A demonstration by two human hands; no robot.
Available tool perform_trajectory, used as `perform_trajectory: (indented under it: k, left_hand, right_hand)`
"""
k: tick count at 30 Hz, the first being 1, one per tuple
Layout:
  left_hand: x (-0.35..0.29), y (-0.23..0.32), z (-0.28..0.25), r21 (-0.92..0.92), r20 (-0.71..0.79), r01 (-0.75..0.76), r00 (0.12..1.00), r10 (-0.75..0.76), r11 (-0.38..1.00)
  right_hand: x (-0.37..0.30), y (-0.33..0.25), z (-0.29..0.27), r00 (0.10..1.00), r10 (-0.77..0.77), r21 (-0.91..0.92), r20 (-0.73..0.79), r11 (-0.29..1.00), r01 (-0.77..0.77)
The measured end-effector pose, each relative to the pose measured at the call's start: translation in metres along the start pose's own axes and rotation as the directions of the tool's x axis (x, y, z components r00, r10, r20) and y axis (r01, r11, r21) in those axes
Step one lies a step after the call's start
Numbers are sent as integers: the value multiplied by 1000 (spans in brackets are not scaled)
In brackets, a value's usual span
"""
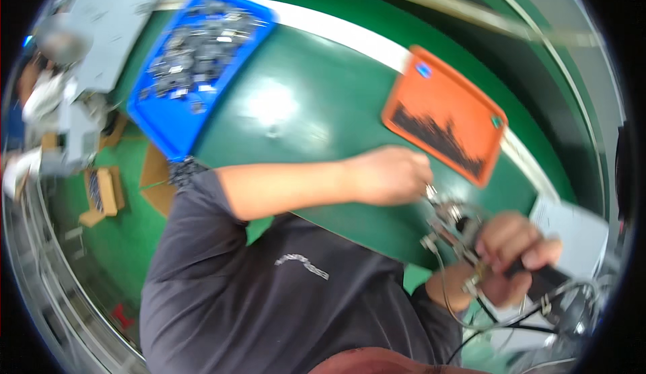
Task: The person assembles small metal components on a production line using an air screwdriver.
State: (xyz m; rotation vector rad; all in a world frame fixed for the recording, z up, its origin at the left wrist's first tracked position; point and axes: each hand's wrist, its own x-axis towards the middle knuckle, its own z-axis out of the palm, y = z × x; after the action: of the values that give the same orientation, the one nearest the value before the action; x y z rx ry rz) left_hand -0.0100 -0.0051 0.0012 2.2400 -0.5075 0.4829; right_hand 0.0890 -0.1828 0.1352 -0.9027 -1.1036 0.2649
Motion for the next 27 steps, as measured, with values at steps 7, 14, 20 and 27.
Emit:
perform_trajectory:
  k: [7, 14, 20, 27]
  left_hand:
    - [-32, 6, -96, 520, -189, 93, 982, 8, 849]
    - [-134, -32, -258, 498, -516, 623, 772, -371, 604]
    - [-143, -135, -343, 156, -631, 806, 526, -570, 570]
    - [-155, -273, -390, 617, -507, 771, 540, -672, 154]
  right_hand:
    - [-11, -36, -24, 980, -154, 51, -129, 985, 162]
    - [-1, -16, -12, 976, -180, -37, -125, 984, 176]
    - [0, -18, -17, 973, -190, -65, -133, 981, 182]
    - [-4, -17, -23, 967, -218, -75, -130, 975, 210]
